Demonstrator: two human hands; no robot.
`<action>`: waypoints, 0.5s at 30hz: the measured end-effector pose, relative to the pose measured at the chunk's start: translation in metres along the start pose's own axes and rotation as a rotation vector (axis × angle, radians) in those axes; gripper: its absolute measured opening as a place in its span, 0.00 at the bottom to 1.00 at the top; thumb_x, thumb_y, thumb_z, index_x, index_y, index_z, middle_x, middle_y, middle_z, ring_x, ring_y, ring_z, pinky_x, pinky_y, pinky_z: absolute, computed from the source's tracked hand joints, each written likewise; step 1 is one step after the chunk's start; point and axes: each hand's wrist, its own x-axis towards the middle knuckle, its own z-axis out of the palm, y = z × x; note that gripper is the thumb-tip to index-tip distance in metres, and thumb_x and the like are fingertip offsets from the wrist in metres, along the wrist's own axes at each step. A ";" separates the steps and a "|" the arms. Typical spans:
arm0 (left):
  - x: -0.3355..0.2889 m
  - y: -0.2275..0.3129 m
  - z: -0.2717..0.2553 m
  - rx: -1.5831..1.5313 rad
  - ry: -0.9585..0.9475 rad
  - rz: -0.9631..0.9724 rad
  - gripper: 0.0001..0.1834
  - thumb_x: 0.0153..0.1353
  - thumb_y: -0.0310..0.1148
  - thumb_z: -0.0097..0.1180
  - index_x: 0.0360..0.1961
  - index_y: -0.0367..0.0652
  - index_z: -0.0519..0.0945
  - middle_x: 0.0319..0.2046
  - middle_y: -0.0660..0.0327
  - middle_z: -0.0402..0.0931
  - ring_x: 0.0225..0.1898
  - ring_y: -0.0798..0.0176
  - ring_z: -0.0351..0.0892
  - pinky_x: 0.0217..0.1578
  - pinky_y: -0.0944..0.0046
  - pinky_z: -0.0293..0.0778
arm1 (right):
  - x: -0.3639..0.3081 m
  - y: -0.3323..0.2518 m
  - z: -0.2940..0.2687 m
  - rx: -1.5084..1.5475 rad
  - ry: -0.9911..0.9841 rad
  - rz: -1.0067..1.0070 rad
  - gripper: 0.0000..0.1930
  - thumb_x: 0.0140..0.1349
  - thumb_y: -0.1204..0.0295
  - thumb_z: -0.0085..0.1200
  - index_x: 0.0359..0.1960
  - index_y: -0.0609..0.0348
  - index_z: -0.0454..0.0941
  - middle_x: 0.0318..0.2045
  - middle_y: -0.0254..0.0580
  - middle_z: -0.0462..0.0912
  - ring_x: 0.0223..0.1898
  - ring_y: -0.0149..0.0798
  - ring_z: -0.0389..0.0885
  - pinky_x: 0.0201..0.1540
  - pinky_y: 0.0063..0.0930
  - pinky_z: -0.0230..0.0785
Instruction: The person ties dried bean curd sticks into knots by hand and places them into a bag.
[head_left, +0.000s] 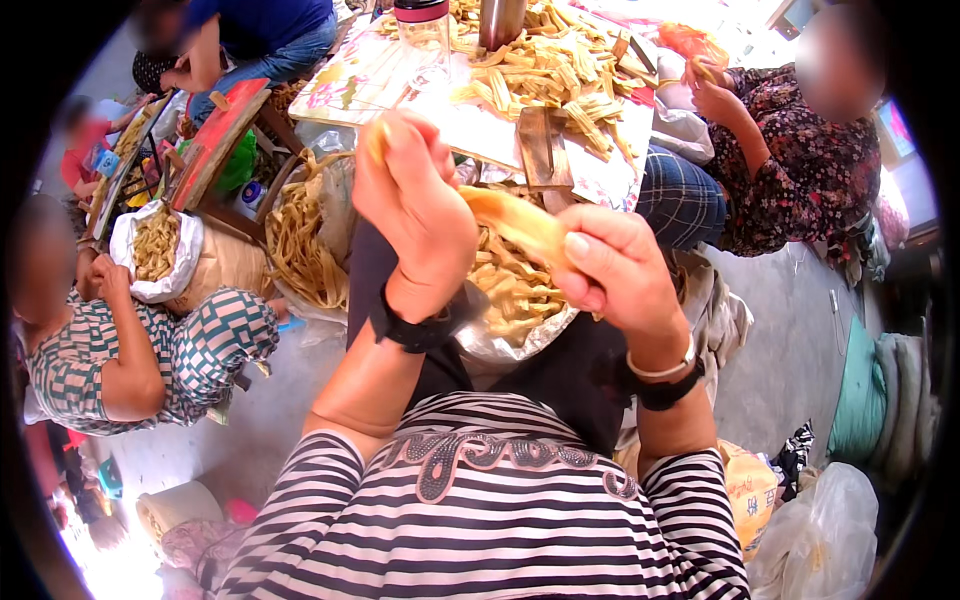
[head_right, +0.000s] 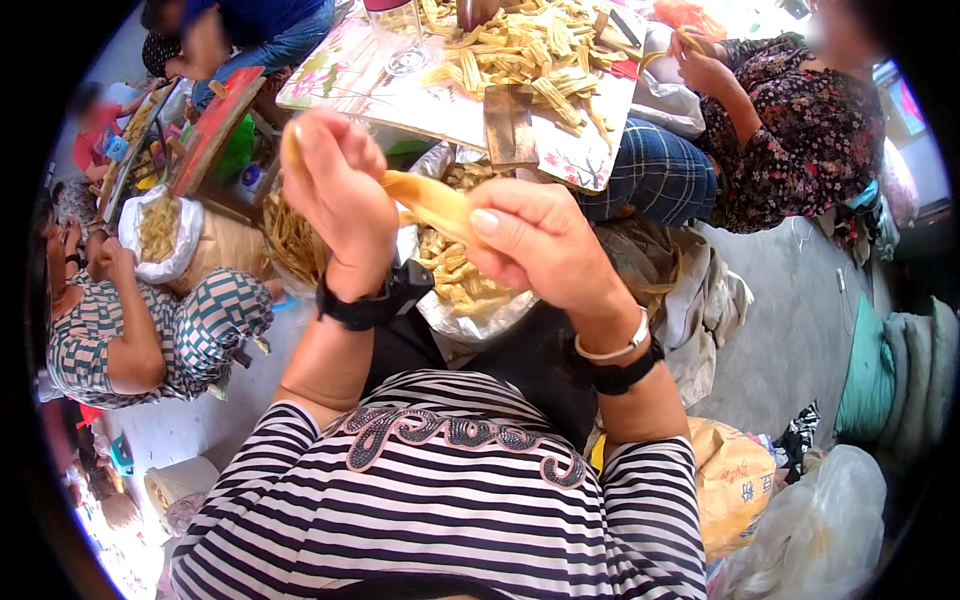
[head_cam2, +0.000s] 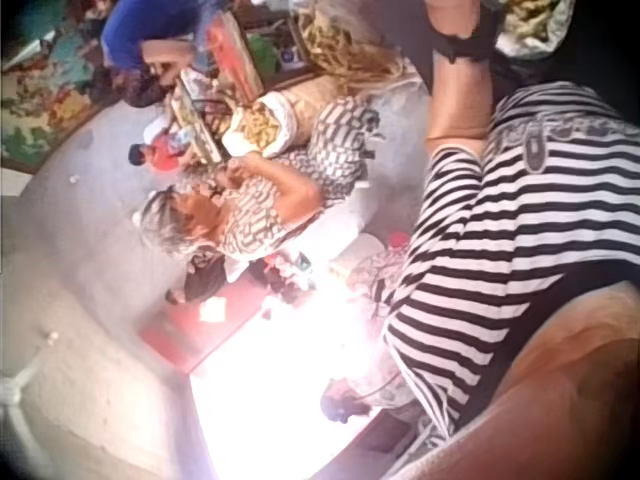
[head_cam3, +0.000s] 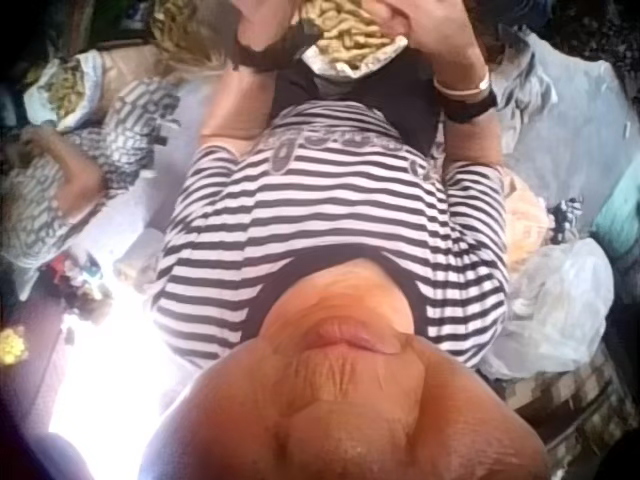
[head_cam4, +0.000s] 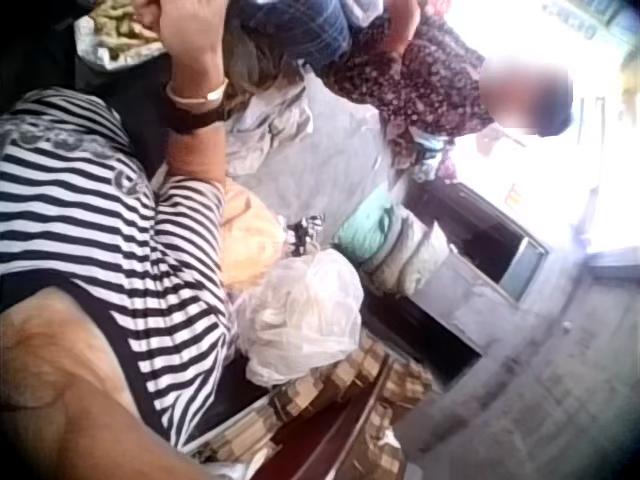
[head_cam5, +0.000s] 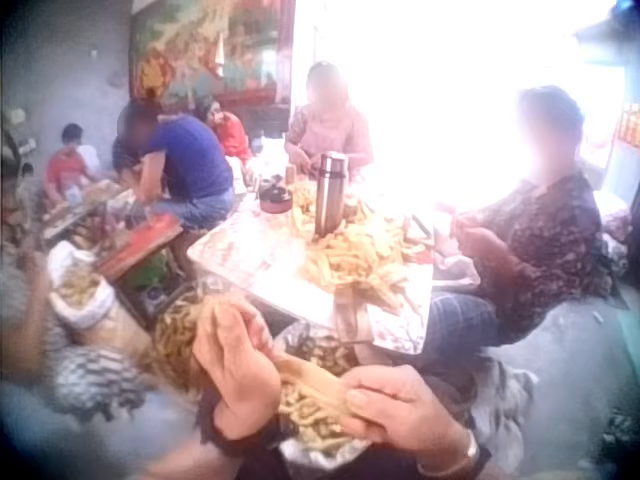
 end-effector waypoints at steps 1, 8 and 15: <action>-0.003 0.000 0.006 0.390 0.088 0.284 0.13 0.65 0.36 0.43 0.33 0.36 0.74 0.27 0.59 0.75 0.25 0.64 0.74 0.27 0.70 0.70 | 0.005 0.013 0.002 0.312 -0.055 -0.080 0.18 0.61 0.68 0.49 0.50 0.66 0.69 0.25 0.34 0.75 0.21 0.21 0.67 0.21 0.12 0.58; -0.064 0.045 0.009 0.540 -0.426 -0.251 0.18 0.64 0.34 0.44 0.47 0.32 0.75 0.51 0.50 0.72 0.55 0.58 0.68 0.56 0.64 0.61 | 0.015 0.053 0.074 -0.635 0.633 -0.551 0.14 0.58 0.77 0.49 0.45 0.68 0.69 0.26 0.54 0.77 0.27 0.52 0.79 0.29 0.36 0.70; -0.056 0.037 -0.007 0.283 -0.453 -0.759 0.26 0.46 0.23 0.47 0.51 0.31 0.74 0.49 0.59 0.73 0.46 0.68 0.72 0.43 0.70 0.70 | 0.000 0.063 0.064 -0.199 0.698 -0.156 0.07 0.60 0.75 0.45 0.26 0.65 0.71 0.16 0.34 0.73 0.15 0.30 0.70 0.18 0.25 0.59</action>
